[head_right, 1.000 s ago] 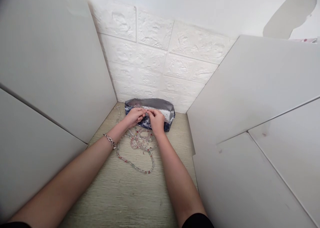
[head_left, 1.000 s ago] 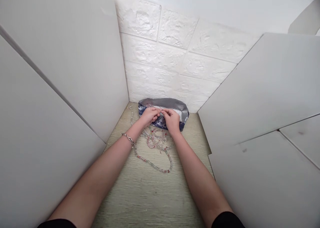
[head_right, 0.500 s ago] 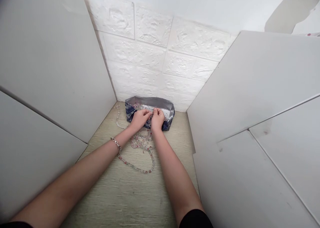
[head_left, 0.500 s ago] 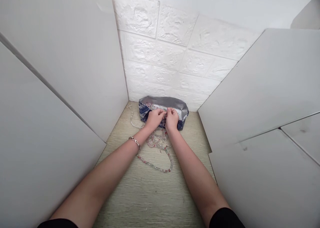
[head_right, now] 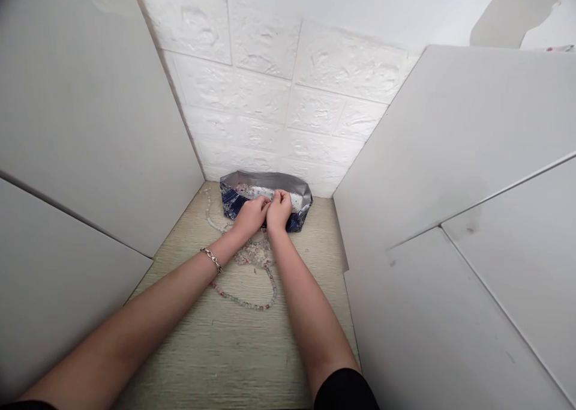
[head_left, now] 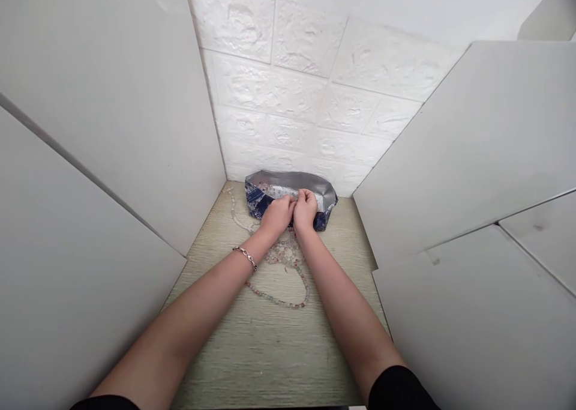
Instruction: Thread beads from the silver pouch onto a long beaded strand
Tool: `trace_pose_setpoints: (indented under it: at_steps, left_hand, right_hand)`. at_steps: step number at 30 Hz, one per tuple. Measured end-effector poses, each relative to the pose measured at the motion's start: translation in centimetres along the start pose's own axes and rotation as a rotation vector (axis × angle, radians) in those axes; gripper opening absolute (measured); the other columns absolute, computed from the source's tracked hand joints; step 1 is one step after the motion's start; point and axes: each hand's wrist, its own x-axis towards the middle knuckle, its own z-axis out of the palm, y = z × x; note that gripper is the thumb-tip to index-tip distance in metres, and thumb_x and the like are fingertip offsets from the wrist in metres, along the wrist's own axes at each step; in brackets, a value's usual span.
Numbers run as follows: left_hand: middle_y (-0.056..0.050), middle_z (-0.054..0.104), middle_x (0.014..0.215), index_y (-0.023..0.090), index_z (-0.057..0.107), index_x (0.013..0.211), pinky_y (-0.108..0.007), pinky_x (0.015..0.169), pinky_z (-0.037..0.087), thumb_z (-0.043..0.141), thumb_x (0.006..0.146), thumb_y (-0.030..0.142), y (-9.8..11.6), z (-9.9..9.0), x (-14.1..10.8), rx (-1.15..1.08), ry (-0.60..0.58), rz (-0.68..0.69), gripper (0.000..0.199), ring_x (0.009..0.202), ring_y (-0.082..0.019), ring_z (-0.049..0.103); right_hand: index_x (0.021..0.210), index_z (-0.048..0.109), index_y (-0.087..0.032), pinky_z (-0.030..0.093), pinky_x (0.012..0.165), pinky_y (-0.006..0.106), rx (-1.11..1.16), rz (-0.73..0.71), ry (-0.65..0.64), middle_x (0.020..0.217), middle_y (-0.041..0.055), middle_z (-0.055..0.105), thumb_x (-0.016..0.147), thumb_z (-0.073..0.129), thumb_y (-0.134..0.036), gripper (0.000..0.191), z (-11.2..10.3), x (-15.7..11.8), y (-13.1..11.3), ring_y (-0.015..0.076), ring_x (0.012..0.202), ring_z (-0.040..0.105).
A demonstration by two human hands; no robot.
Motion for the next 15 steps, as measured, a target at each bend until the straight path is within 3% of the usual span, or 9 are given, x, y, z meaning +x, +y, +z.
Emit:
trace_pose_setpoints:
  at_steps: [8,15]
  left_hand:
    - [-0.008,0.063,0.079,0.017,0.057,0.085,-0.026,0.063,0.036,0.035,0.080,0.029,-0.5,0.1,0.3,0.029,-0.017,0.001,0.025,0.071,-0.017,0.056]
    - [-0.010,0.063,0.077,0.014,0.057,0.085,-0.026,0.061,0.036,0.034,0.081,0.030,-0.3,0.0,0.2,0.046,-0.024,-0.001,0.028,0.069,-0.017,0.056]
  right_hand:
    - [0.081,0.048,-0.014,0.038,0.076,0.025,-0.112,0.057,-0.095,0.084,0.0042,0.053,0.068,0.040,-0.022,0.017,-0.3,1.0,-0.4,0.0119,0.077,0.049]
    - [0.093,0.049,-0.018,0.028,0.092,0.028,-0.288,-0.048,-0.218,0.106,0.0063,0.047,0.070,0.045,-0.036,0.030,-0.2,1.4,-2.2,0.0153,0.104,0.041]
